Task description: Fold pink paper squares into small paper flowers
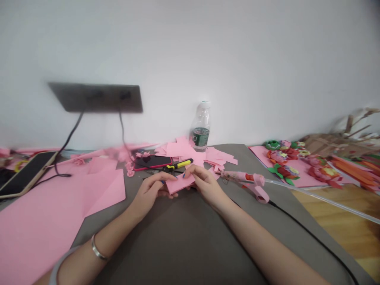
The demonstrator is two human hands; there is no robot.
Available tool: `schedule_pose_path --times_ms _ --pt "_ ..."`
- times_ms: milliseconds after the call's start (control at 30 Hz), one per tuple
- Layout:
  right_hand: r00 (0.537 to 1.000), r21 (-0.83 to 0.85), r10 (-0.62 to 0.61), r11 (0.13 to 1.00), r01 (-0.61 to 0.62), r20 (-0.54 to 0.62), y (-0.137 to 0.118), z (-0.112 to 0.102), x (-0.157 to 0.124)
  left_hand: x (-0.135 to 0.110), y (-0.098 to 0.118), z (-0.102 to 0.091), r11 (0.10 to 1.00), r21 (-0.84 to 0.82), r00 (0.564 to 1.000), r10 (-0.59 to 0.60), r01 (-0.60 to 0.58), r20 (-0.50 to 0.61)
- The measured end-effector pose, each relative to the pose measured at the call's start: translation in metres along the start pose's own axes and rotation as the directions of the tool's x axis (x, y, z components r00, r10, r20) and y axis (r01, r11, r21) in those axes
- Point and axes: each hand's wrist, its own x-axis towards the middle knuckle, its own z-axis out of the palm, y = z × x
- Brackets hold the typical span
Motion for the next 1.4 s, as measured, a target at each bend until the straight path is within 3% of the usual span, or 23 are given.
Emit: schedule_pose_path --times_ms 100,233,433,533,667,767,1067,1400 --pt "0.996 -0.167 -0.089 0.982 0.093 0.027 -0.004 0.0 -0.001 0.0 0.001 0.0 0.999 0.016 0.999 -0.048 0.048 0.001" --pt "0.983 -0.29 -0.167 0.939 0.182 0.076 -0.009 0.001 -0.003 0.002 0.003 0.0 0.981 0.176 0.996 -0.084 0.08 0.015" --pt "0.999 -0.045 0.017 0.999 -0.016 0.035 -0.003 0.006 -0.002 0.003 0.0 0.0 0.983 0.156 0.995 -0.092 0.096 -0.034" --pt "0.995 -0.123 0.063 0.991 -0.053 0.073 -0.002 0.008 -0.001 0.002 0.001 0.001 0.985 0.153 0.997 -0.077 0.079 -0.017" --pt "0.991 -0.176 0.102 0.981 -0.085 0.09 -0.003 0.011 -0.004 -0.001 0.005 0.003 0.944 0.327 0.999 0.042 -0.049 0.028" --pt "0.982 -0.208 0.137 0.972 -0.109 0.126 -0.004 0.014 -0.007 -0.004 0.006 0.004 0.911 0.404 0.996 0.068 -0.083 0.052" --pt "0.992 -0.089 0.122 0.989 -0.118 0.043 -0.009 0.019 -0.011 -0.009 0.009 0.005 0.898 0.411 0.987 0.145 -0.158 0.064" --pt "0.977 -0.04 0.173 0.985 -0.169 0.124 -0.014 0.027 -0.015 -0.011 0.006 0.003 0.889 0.421 0.983 0.148 -0.179 0.105"
